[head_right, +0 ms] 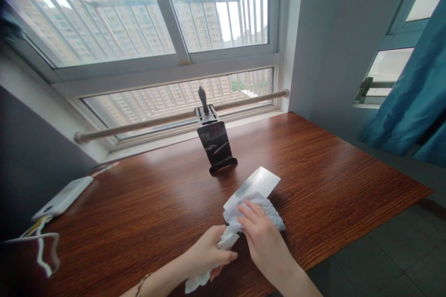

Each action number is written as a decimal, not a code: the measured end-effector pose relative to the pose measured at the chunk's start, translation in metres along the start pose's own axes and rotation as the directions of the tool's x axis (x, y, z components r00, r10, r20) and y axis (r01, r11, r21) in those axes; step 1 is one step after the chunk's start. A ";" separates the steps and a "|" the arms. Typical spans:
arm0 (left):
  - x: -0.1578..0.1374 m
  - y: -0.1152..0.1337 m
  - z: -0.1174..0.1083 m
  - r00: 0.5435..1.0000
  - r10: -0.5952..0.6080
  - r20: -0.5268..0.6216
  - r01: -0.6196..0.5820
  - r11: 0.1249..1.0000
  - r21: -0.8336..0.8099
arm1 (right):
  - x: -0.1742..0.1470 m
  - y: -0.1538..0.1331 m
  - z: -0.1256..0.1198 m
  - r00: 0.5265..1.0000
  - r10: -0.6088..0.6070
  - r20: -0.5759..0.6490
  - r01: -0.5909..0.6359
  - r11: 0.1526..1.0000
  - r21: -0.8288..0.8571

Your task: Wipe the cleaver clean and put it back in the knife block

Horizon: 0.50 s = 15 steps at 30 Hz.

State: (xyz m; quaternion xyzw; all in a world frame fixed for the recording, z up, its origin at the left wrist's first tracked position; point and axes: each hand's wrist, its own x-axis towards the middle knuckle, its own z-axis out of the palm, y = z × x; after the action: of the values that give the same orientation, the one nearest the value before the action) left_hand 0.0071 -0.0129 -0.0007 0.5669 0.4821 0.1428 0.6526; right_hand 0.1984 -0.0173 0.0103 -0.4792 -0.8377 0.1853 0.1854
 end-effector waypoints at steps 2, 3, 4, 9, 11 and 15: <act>0.001 -0.002 0.000 1.000 -0.010 -0.012 0.010 1.000 0.007 | -0.003 -0.005 0.001 0.999 -0.031 0.013 0.031 0.999 0.010; 0.001 -0.002 0.000 1.000 -0.012 -0.012 0.012 1.000 0.009 | -0.004 -0.006 0.002 0.999 -0.039 0.014 0.039 0.999 0.009; 0.001 -0.003 0.001 1.000 -0.012 -0.010 0.012 1.000 0.010 | -0.005 -0.007 0.001 0.999 -0.040 0.018 0.040 0.999 0.010; 0.001 -0.001 0.001 1.000 0.001 0.012 -0.001 1.000 0.022 | -0.008 0.000 -0.008 0.997 -0.060 0.049 0.057 0.996 0.067; -0.001 0.000 0.000 1.000 0.003 0.023 -0.003 1.000 0.018 | -0.009 0.006 -0.011 0.998 -0.051 0.036 0.048 0.995 0.093; -0.003 0.002 -0.001 0.999 0.016 0.051 -0.016 1.000 0.010 | -0.008 0.031 -0.014 0.994 0.024 -0.104 -0.014 0.995 0.099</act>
State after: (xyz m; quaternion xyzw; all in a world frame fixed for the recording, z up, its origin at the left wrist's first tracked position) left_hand 0.0057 -0.0141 0.0029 0.5776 0.4616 0.1311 0.6604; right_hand 0.2320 -0.0081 0.0060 -0.4866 -0.8121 0.2025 0.2505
